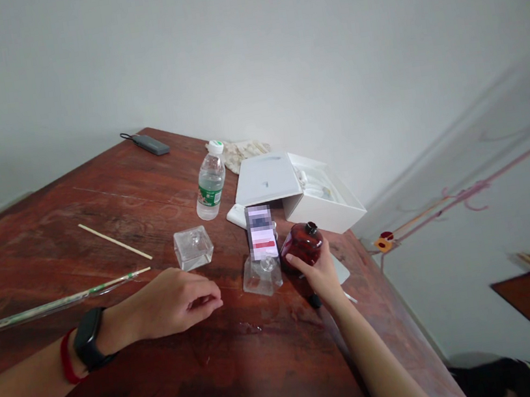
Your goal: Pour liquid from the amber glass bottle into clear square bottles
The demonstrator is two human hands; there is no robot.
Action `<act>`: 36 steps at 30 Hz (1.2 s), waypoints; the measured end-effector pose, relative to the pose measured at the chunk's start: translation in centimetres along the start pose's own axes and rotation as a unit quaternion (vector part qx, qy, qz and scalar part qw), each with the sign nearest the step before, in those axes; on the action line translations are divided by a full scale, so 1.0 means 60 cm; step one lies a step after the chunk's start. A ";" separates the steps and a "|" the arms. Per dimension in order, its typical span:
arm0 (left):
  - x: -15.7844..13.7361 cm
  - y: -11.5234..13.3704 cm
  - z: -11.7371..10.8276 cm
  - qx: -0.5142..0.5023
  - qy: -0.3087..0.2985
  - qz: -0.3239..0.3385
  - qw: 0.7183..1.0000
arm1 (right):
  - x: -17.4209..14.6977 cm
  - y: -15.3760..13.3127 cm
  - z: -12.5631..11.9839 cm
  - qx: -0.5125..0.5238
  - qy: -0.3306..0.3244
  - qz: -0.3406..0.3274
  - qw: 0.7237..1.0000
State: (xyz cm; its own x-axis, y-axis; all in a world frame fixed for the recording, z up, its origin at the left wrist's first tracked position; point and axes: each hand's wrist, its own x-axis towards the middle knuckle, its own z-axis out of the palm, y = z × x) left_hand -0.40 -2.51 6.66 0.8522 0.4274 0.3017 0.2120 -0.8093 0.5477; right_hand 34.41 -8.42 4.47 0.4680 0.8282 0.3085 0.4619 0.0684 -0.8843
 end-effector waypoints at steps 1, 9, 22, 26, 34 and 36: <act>0.000 0.000 0.000 -0.002 -0.001 0.000 1.000 | 0.000 0.000 0.000 -0.001 -0.001 0.000 1.000; 0.001 0.000 0.000 -0.005 -0.010 -0.007 1.000 | -0.001 -0.001 0.000 -0.008 -0.003 -0.003 1.000; 0.003 -0.002 0.001 -0.004 -0.023 -0.015 1.000 | 0.000 0.002 -0.004 -0.028 -0.012 -0.008 1.000; 0.001 0.000 0.000 -0.008 -0.011 -0.007 1.000 | 0.000 0.007 -0.003 -0.020 -0.018 -0.005 1.000; -0.001 -0.007 0.007 -0.006 -0.002 0.000 1.000 | 0.000 0.016 -0.006 -0.015 -0.030 0.016 0.999; -0.001 -0.008 0.008 -0.006 0.004 0.004 1.000 | 0.001 0.014 -0.008 -0.023 -0.025 0.019 0.999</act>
State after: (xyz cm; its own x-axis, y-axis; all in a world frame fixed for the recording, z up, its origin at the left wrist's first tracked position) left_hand -0.31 -2.36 5.99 0.8501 0.4239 0.3124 0.1991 -0.8080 0.5545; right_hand 35.16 -8.58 3.90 0.4491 0.8561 0.2556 0.4795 0.0105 -0.8775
